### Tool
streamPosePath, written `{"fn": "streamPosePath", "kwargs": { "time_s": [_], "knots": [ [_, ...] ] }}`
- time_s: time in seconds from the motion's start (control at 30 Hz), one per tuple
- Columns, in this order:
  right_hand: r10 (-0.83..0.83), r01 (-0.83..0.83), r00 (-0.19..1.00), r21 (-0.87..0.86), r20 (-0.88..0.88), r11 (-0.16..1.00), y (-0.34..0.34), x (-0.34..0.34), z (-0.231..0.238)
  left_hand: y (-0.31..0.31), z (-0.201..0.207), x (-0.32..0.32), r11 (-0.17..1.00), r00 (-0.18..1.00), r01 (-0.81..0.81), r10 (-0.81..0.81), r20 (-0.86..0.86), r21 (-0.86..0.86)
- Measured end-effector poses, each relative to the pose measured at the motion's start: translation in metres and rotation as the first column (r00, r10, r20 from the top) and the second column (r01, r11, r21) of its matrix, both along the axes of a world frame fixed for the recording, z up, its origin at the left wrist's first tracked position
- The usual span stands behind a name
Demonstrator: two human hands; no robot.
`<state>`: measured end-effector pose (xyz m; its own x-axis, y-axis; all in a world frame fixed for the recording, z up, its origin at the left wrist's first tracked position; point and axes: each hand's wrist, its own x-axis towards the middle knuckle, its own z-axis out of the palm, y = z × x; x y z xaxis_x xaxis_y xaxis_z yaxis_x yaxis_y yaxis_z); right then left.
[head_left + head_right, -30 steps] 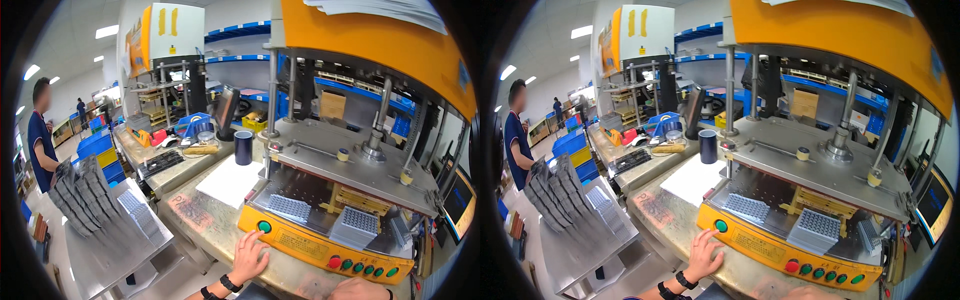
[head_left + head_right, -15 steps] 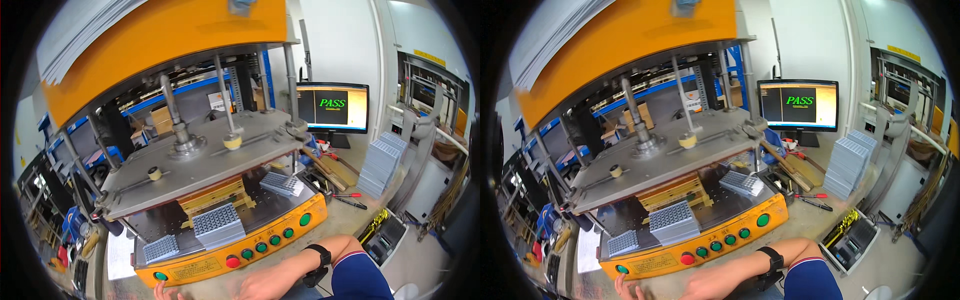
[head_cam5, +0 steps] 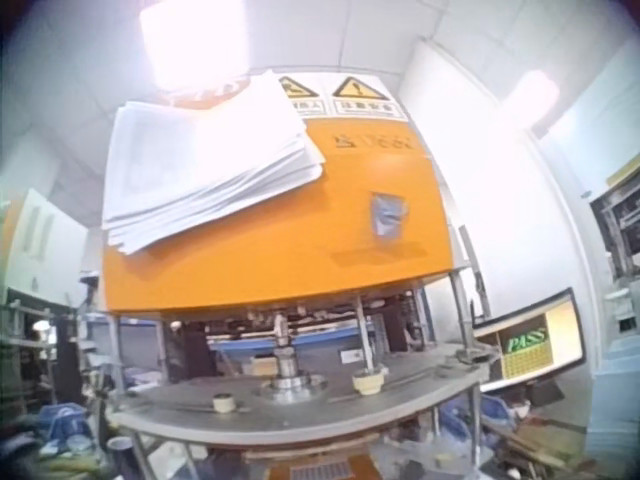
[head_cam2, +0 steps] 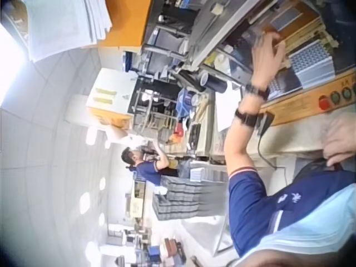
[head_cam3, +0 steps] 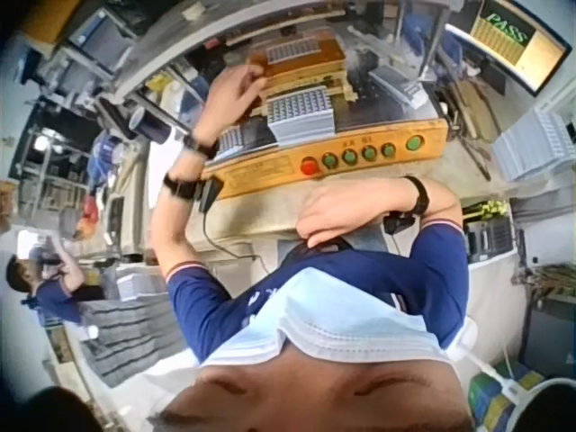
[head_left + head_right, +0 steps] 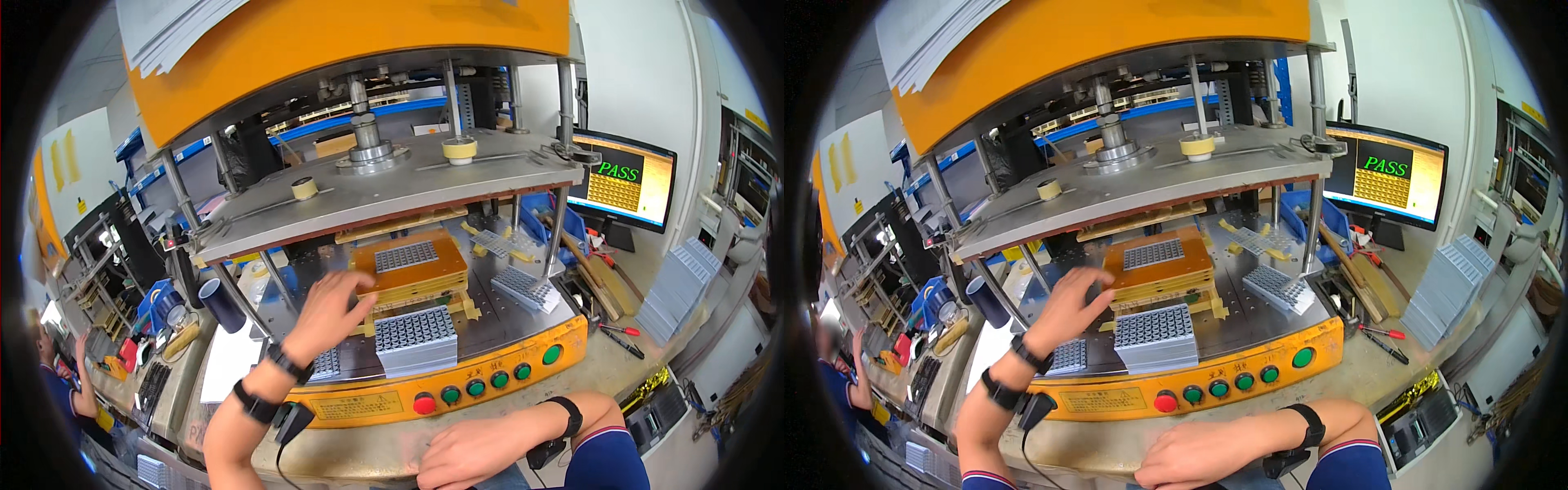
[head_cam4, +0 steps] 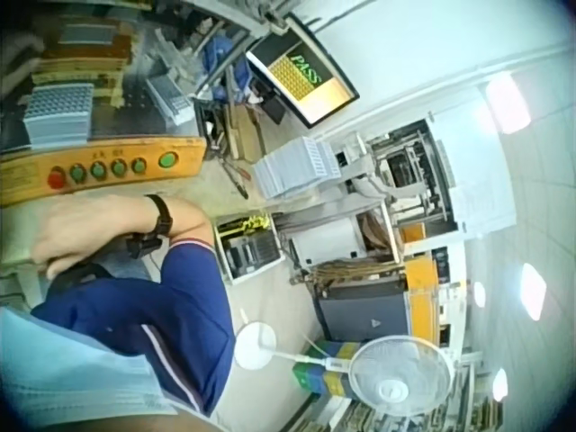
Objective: Operating a testing press machine to verify trays of electronic components and monitoring the status output on a computer screen.
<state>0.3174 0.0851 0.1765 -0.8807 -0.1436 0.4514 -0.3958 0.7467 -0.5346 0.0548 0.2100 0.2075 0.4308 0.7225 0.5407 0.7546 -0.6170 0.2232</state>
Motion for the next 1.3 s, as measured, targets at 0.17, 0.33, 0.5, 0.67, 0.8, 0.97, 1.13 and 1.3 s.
{"fn": "streamPosePath", "kwargs": {
  "time_s": [0.17, 0.33, 0.5, 0.67, 0.8, 0.97, 1.13, 1.3],
  "knots": [
    [0.022, -0.022, 1.000, 0.002, 0.005, 1.000, -0.001, 0.000, 0.003, 0.075, -0.006, 0.017, 0.975, 0.968, -0.223, 0.218, -0.126, -0.019],
    [-0.002, 0.002, 0.999, 0.007, -0.047, 1.000, 0.004, 0.002, 0.001, 0.111, -0.008, 0.004, 0.963, 0.977, -0.120, 0.072, -0.202, -0.240],
    [-0.042, 0.038, 0.996, 0.047, 0.079, 0.998, 0.011, 0.008, 0.010, 0.110, -0.007, -0.012, 0.993, 0.999, 0.042, -0.043, -0.012, -0.113],
    [-0.191, 0.161, 0.975, 0.233, 0.115, 0.959, 0.019, 0.030, 0.015, 0.040, 0.005, -0.051, 0.996, 0.991, 0.064, -0.071, 0.115, 0.063],
    [-0.393, 0.379, 0.920, 0.238, 0.014, 0.895, 0.039, 0.046, 0.030, -0.048, -0.019, -0.118, 0.984, 0.982, -0.168, 0.162, 0.097, 0.055],
    [-0.559, 0.579, 0.814, 0.282, -0.156, 0.765, 0.095, 0.020, 0.040, -0.122, -0.071, -0.154, 0.904, 0.877, -0.410, 0.352, -0.326, -0.125],
    [-0.713, 0.680, 0.691, 0.442, -0.119, 0.585, 0.142, 0.005, 0.015, -0.163, -0.102, -0.115, 0.927, 0.925, -0.374, 0.370, 0.086, 0.041],
    [-0.767, 0.651, 0.641, 0.509, 0.029, 0.563, 0.138, -0.004, 0.023, -0.216, -0.161, -0.041, 0.958, 0.958, -0.280, 0.276, 0.079, 0.054]
  ]
}}
